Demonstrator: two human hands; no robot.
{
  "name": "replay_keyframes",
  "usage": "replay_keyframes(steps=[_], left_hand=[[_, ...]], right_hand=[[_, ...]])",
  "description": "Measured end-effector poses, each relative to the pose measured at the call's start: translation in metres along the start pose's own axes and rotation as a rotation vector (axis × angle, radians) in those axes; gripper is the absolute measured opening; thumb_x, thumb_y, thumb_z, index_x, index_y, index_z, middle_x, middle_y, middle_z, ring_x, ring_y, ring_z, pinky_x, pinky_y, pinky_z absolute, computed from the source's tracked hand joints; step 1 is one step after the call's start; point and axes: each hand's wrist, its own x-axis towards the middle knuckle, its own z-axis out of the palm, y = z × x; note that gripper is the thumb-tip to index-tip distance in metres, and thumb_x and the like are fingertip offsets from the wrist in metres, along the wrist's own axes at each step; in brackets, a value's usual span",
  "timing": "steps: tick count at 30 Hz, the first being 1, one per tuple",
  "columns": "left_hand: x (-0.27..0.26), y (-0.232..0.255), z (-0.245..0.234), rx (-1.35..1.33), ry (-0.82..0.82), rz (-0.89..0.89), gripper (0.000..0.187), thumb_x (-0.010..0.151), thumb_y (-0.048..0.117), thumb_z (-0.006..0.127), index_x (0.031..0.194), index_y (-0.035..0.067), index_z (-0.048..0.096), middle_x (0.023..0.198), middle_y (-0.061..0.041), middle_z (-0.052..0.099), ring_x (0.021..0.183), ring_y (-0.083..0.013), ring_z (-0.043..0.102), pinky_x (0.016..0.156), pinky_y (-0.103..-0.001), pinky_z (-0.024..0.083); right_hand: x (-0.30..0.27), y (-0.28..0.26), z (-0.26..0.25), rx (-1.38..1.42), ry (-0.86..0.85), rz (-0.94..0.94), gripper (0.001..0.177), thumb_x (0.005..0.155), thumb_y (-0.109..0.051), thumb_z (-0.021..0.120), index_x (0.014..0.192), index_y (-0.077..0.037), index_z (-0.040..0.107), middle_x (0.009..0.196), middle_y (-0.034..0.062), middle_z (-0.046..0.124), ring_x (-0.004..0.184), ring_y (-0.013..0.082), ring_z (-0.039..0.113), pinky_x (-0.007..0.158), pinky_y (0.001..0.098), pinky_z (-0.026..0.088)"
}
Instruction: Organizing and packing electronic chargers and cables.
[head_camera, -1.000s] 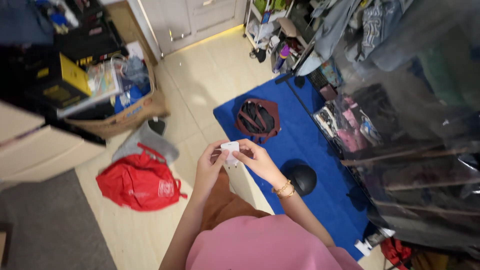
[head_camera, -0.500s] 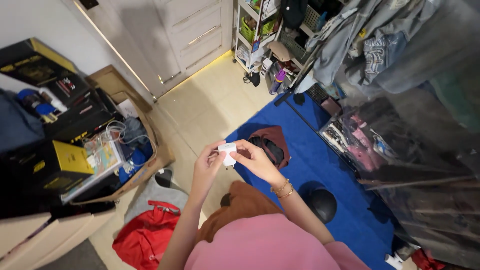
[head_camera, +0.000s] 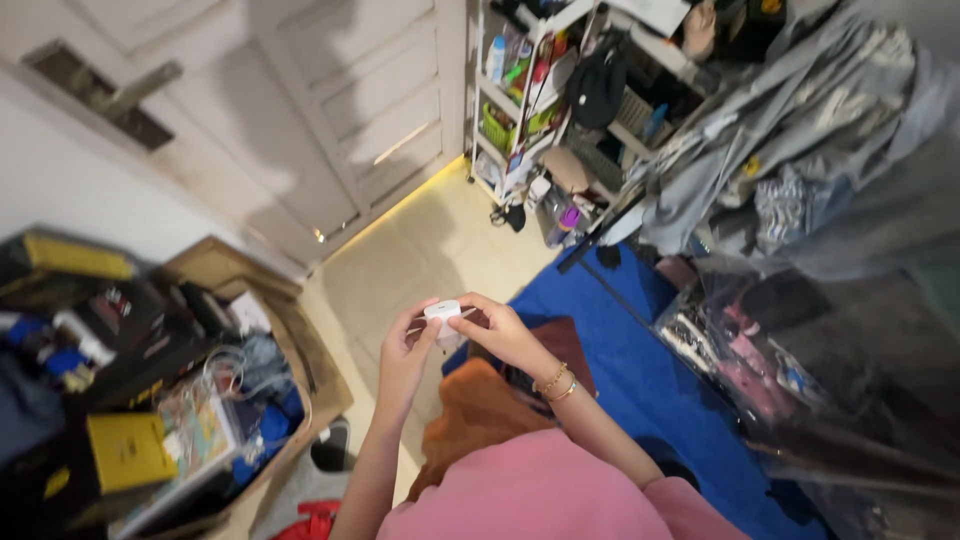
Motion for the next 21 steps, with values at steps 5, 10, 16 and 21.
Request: replay_keyframes(steps=[5,10,16,21], left_hand=[[0.106,0.021,0.031,0.021,-0.020,-0.006,0.039,0.097,0.022,0.067,0.132,0.005,0.066,0.110,-0.008,0.070,0.099,-0.0144,0.066,0.087,-0.029,0.055],[0.184,0.016,0.059,0.001,-0.060,-0.024,0.038,0.098,0.022,0.068,0.132,0.005,0.066,0.109,-0.008,0.070,0.097,-0.0146,0.066,0.084,-0.028,0.054],[0.267,-0.002,0.105,-0.040,-0.269,-0.107,0.037,0.099,0.020,0.066,0.133,0.006,0.066,0.109,-0.010,0.068,0.097,-0.0125,0.066,0.086,-0.027,0.053],[0.339,-0.003,0.157,0.030,-0.438,0.006,0.034,0.098,0.017,0.067,0.129,0.003,0.066,0.112,-0.006,0.069,0.096,-0.0113,0.067,0.085,-0.027,0.054]], right_hand=[[0.081,-0.027,-0.066,-0.037,0.034,-0.037,0.030,0.098,-0.024,0.069,0.121,-0.005,0.067,0.098,-0.0002,0.071,0.085,0.0055,0.063,0.074,0.0238,0.053],[0.132,-0.026,-0.118,-0.072,0.115,-0.096,0.033,0.096,-0.023,0.071,0.121,-0.003,0.065,0.104,0.0019,0.070,0.086,0.0078,0.067,0.074,0.0261,0.056],[0.157,-0.014,-0.179,-0.173,0.315,0.029,0.037,0.093,-0.025,0.073,0.121,-0.003,0.067,0.098,0.0040,0.074,0.077,0.0094,0.066,0.069,0.0267,0.056],[0.180,-0.011,-0.237,-0.080,0.467,0.095,0.035,0.094,-0.021,0.072,0.123,-0.002,0.068,0.097,0.0053,0.074,0.084,0.0080,0.067,0.075,0.0253,0.055]])
